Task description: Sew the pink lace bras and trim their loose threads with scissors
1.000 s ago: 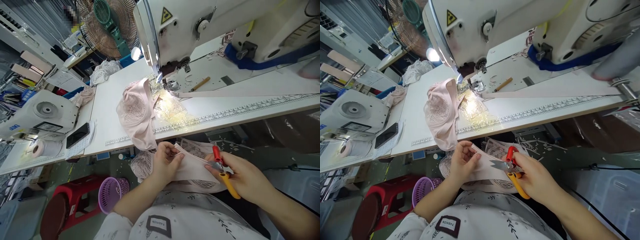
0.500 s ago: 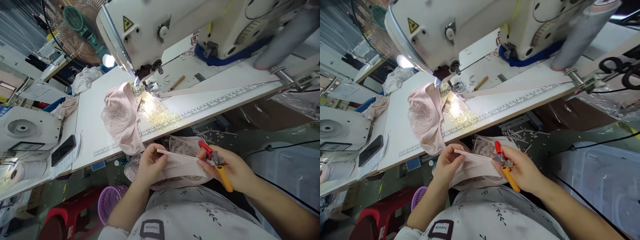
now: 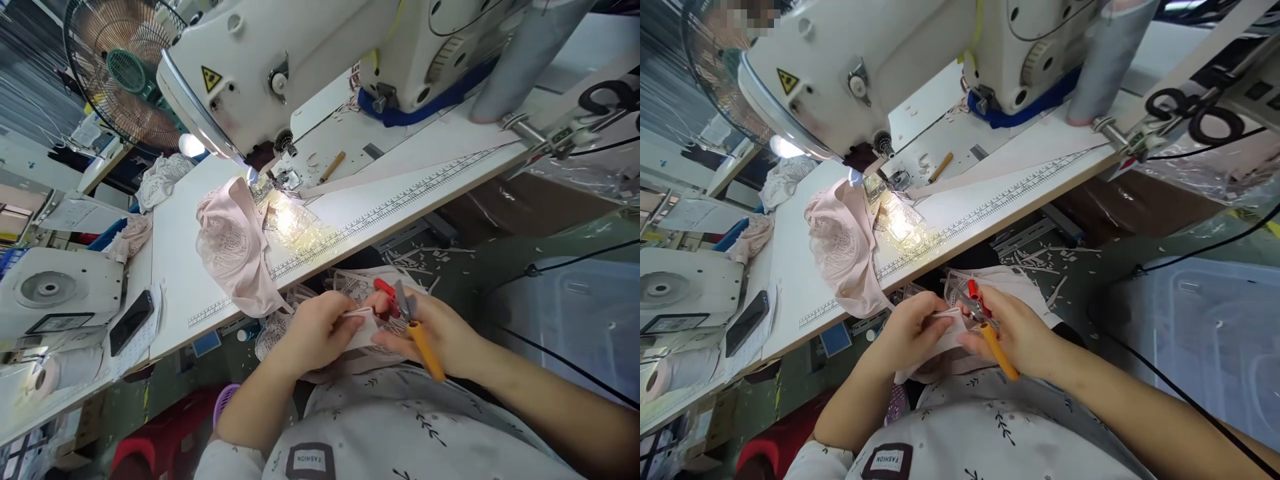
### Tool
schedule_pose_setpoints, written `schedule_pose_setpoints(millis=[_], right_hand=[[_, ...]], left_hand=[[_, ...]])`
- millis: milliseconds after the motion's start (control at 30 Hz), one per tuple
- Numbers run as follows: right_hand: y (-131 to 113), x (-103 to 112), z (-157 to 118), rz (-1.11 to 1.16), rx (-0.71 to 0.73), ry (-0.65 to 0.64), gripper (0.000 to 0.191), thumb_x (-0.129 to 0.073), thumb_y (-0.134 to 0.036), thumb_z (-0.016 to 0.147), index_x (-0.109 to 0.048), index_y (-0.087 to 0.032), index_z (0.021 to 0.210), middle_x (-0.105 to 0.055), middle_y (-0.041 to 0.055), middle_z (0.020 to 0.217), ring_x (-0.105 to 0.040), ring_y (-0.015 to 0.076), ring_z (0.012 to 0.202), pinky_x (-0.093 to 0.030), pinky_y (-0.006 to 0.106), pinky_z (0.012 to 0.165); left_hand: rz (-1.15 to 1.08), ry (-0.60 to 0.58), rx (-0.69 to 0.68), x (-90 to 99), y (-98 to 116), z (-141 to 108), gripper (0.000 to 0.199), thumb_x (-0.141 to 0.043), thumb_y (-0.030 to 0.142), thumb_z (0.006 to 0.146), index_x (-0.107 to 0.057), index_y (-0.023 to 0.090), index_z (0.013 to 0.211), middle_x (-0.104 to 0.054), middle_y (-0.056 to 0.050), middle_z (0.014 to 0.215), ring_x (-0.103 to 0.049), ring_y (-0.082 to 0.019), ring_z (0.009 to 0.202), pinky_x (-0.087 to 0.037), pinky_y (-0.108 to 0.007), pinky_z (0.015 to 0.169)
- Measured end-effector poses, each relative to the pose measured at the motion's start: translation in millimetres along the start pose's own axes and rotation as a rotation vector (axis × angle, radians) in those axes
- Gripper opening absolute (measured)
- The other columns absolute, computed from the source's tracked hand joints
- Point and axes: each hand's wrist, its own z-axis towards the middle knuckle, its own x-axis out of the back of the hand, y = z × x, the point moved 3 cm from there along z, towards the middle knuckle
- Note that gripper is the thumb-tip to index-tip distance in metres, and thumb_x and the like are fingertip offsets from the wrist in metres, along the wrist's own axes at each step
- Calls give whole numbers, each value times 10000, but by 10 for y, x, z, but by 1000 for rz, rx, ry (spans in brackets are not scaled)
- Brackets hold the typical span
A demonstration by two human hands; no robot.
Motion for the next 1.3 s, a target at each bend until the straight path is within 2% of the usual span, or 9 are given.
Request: schedule_pose_setpoints(millis=[100, 200, 300, 467, 600, 833, 1000, 1167, 1300], right_hand=[[37, -95, 14, 131, -32, -8, 314, -699, -331, 718, -408, -242, 798, -592, 28, 921, -556, 173, 756, -497, 316, 648], [32, -166, 48, 181, -52, 6, 240, -634, -330, 771, -414, -236, 759, -574, 26, 837, -545, 172, 718, -488, 317, 615], [-71, -160, 69, 223, 21, 6, 162, -573, -301, 830, -445, -235, 755, -554, 8, 761, -543, 159, 674, -490, 298, 595], [-258, 1, 33, 164, 117, 34, 108, -608, -332, 831, -539, -253, 854, -590, 4, 750, -589, 155, 631, -502, 250, 532], [-281, 114, 14, 12, 109, 80, 106, -606, -362, 840, -575, -262, 860, -594, -19, 674, -566, 134, 545, -499, 235, 496], [-274, 210, -34, -159, 107, 79, 270, -553, -387, 872, -528, -230, 654, -541, -16, 564, -506, 132, 485, -434, 259, 446], [-191, 223, -97, -196, 90, 19, 272, -537, -396, 885, -529, -228, 672, -535, -13, 546, -491, 128, 463, -391, 258, 417], [-141, 310, -80, -60, -119, -141, 315, -535, -510, 865, -533, -221, 740, -571, 9, 651, -541, 150, 562, -450, 268, 491], [-124, 482, -50, -139, -18, -366, 450, -470, -666, 825, -539, -221, 820, -552, 30, 769, -527, 170, 653, -461, 284, 555]], left_hand=[[-237, 6, 205, 83, -68, -23, 187, -537, 313, 849, -567, 160, 747, -525, -7, 666, -458, -112, 598, -367, -224, 542], [-448, -7, 301, 176, -49, -56, 214, -582, 345, 825, -591, 139, 767, -554, -28, 703, -478, -115, 618, -378, -230, 553], [-570, 43, 322, 298, 42, -100, 242, -638, 367, 793, -627, 126, 773, -582, -49, 720, -509, -127, 633, -396, -236, 560], [-549, 219, 222, 394, 237, -171, 236, -661, 368, 791, -692, 135, 766, -629, -65, 726, -538, -136, 638, -417, -237, 569], [-634, 299, 260, 240, 204, -152, 276, -673, 409, 774, -683, 135, 740, -626, -50, 696, -522, -121, 611, -414, -230, 565], [-992, 203, 509, -104, 56, -85, 441, -789, 533, 577, -659, 129, 695, -570, -14, 603, -466, -83, 502, -361, -202, 462], [-1045, 194, 553, -188, 38, -52, 480, -813, 552, 512, -667, 119, 660, -574, -17, 567, -481, -81, 481, -364, -194, 444], [-1119, 160, 568, -259, 19, -38, 453, -823, 519, 521, -689, 117, 683, -600, -23, 572, -492, -82, 470, -375, -198, 447], [-1162, 135, 575, -317, 11, -30, 441, -822, 513, 525, -684, 119, 663, -600, -18, 572, -489, -75, 480, -363, -191, 456]])
